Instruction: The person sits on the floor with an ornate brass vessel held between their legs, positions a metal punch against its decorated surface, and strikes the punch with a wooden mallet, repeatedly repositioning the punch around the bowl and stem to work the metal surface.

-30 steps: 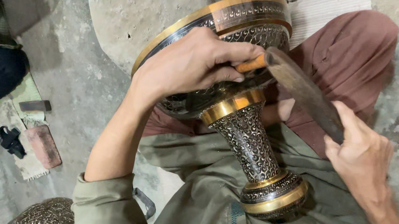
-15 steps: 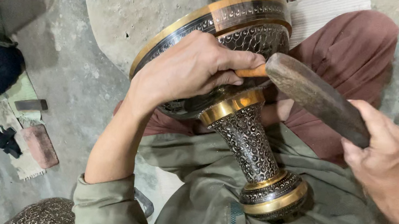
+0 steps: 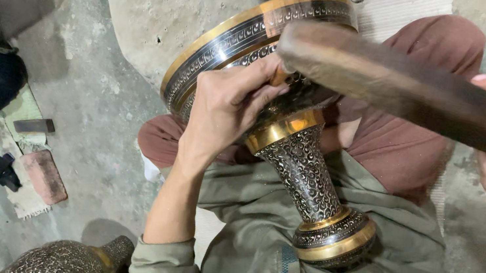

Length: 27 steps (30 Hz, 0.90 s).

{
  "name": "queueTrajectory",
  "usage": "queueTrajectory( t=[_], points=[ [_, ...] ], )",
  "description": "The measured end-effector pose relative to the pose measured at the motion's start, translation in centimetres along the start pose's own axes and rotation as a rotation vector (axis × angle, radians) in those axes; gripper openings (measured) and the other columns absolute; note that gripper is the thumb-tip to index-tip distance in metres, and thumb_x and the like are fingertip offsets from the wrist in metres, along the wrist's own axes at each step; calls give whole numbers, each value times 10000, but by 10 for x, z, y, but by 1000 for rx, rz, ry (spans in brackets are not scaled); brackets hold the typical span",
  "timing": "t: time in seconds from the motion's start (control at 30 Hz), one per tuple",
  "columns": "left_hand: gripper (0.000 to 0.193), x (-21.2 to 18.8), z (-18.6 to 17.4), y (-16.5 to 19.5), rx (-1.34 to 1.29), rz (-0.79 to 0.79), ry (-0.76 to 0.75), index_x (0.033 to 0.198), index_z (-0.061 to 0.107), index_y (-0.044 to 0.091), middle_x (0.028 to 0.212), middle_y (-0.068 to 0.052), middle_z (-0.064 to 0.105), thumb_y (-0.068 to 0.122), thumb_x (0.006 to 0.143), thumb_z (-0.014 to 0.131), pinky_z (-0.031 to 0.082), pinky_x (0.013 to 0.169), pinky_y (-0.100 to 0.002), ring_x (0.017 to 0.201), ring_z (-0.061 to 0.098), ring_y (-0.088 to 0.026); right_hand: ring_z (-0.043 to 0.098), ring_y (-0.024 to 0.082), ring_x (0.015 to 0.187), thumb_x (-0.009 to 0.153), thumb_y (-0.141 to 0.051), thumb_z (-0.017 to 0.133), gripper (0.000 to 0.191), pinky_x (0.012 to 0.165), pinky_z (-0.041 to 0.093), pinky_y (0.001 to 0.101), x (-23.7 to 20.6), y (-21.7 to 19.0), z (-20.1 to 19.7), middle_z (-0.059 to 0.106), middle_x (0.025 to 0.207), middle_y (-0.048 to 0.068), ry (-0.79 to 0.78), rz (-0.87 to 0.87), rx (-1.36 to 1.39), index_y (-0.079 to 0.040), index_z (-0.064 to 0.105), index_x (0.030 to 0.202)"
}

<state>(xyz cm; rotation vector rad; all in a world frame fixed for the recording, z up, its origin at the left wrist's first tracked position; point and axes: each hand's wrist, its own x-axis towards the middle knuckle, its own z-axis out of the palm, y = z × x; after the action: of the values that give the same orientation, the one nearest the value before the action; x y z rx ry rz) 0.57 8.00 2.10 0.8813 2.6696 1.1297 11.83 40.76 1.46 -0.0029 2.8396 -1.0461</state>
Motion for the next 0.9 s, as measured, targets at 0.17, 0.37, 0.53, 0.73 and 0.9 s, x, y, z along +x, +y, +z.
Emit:
queueTrajectory(
  t=[0.17,0.37,0.53,0.73,0.9],
  points=[
    [192,-17,13,2,-3,-44,180,1112,685,43,878,-112,694,58,960,803,551,716,-324,752,701,-234,533,189,590,830,147,665,604,560,441,328,19,-14,-18,577,820,98,-97,-67,-221,-36,575,1398],
    [137,-37,31,-3,13,-56,379,978,675,0,803,-140,642,6,908,792,515,656,-324,684,651,-243,501,205,621,705,165,707,675,578,423,353,23,-21,-25,527,777,103,-19,-266,-272,-24,610,1346],
    [124,-49,47,-9,54,-57,534,948,678,-1,755,-132,645,4,868,772,499,635,-332,648,656,-232,464,224,563,689,196,725,674,541,385,378,25,-29,-28,473,744,122,42,-343,-294,-24,665,1323],
    [265,-57,64,-5,-715,-172,601,1099,632,65,973,-66,703,135,911,804,595,816,-295,895,714,-143,450,221,563,677,125,742,682,517,355,404,17,-32,-35,468,749,115,26,-396,-200,-13,661,1340],
    [444,-54,74,-9,28,-27,820,1288,534,28,1064,-188,727,-17,931,796,602,746,-297,865,736,-213,437,233,552,691,147,727,690,517,359,416,17,-12,-18,436,711,110,-12,-282,-278,-31,681,1356]
  ],
)
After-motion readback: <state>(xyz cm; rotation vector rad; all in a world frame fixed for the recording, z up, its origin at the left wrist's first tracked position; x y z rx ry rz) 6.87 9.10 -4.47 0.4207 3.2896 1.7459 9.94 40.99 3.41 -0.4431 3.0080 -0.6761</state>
